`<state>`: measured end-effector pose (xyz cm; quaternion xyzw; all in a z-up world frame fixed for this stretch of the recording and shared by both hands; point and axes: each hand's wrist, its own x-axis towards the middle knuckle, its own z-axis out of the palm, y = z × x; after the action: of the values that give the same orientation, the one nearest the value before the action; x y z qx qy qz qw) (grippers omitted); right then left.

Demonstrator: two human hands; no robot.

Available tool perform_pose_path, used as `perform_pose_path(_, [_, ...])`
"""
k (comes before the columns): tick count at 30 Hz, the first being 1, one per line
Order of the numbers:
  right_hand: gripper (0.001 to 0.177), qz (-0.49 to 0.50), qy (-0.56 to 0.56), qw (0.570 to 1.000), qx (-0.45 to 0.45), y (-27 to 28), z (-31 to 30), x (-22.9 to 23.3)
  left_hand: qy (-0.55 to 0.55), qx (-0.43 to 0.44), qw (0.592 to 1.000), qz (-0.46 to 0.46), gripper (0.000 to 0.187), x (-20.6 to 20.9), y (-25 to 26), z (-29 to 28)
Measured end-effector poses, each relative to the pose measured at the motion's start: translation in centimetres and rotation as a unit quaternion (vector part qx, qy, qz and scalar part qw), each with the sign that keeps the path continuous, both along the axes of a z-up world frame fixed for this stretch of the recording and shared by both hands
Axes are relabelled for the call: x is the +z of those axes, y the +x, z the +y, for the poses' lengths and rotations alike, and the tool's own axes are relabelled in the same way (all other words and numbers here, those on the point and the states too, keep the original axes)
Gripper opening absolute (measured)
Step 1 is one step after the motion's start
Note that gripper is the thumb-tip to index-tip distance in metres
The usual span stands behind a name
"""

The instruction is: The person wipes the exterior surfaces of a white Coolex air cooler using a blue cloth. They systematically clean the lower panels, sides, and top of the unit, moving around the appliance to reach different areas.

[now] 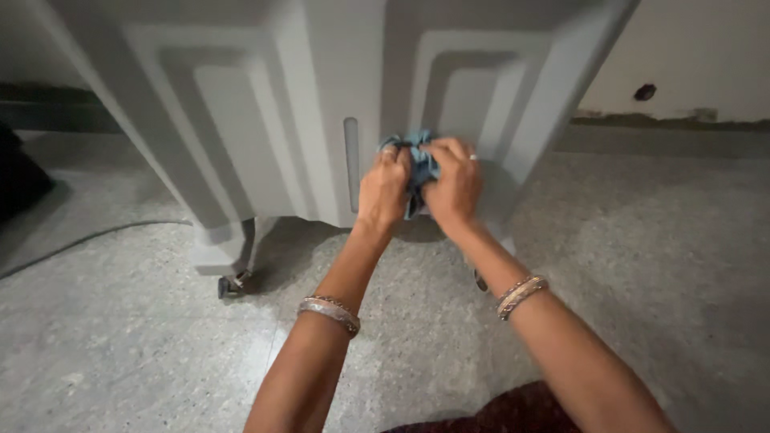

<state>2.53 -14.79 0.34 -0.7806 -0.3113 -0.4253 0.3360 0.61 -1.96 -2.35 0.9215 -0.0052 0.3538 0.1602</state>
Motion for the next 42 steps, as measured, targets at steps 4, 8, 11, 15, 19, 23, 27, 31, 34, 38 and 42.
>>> perform_pose_path(4, [0.048,-0.015,0.037,0.999,0.02,0.7,0.0,1.2,-0.039,0.012,0.994,-0.103,0.054,0.8,0.2,-0.7])
perform_pose_path(8, [0.046,-0.007,0.033,0.999,-0.012,0.6,0.6,-1.0,-0.033,0.011,0.99,-0.137,0.051,-2.0,0.8,-0.9])
perform_pose_path(11, [0.046,0.032,-0.027,0.999,-0.01,0.0,-0.2,-4.2,-0.017,-0.005,0.998,-0.056,0.049,-5.7,0.2,-0.8])
perform_pose_path(15, [0.046,0.042,-0.044,0.998,-0.01,0.6,-0.7,-4.2,-0.02,-0.004,1.0,-0.022,0.048,-5.7,0.4,-0.5])
perform_pose_path(19, [0.042,0.026,0.035,0.999,-0.001,1.5,0.1,-2.8,-0.025,-0.001,0.993,-0.119,0.05,-3.5,0.8,-0.4])
perform_pose_path(23, [0.04,0.053,0.041,0.996,-0.052,1.2,0.8,-5.2,-0.017,-0.009,0.994,-0.104,0.049,-6.0,1.3,-0.1])
perform_pose_path(27, [0.042,0.104,-0.037,0.994,-0.028,0.5,-0.2,-8.5,-0.007,-0.019,1.0,0.011,0.037,-10.5,0.9,0.0])
perform_pose_path(31, [0.042,0.107,0.007,0.994,0.003,0.8,-0.7,-7.1,-0.015,-0.029,0.998,-0.047,0.046,-9.3,0.3,-0.2])
perform_pose_path(34, [0.042,-0.008,0.057,0.998,-0.024,1.2,-0.1,-5.9,-0.031,-0.051,0.991,-0.123,0.054,-7.1,0.6,0.1])
perform_pose_path(38, [0.033,0.08,0.029,0.996,-0.035,1.0,0.5,-7.8,-0.025,-0.044,0.994,-0.093,0.049,-9.4,0.4,-0.1])
perform_pose_path(42, [0.039,0.179,-0.04,0.982,-0.033,-0.1,-0.3,-10.7,0.029,-0.037,0.998,0.038,0.037,-12.9,0.6,0.1])
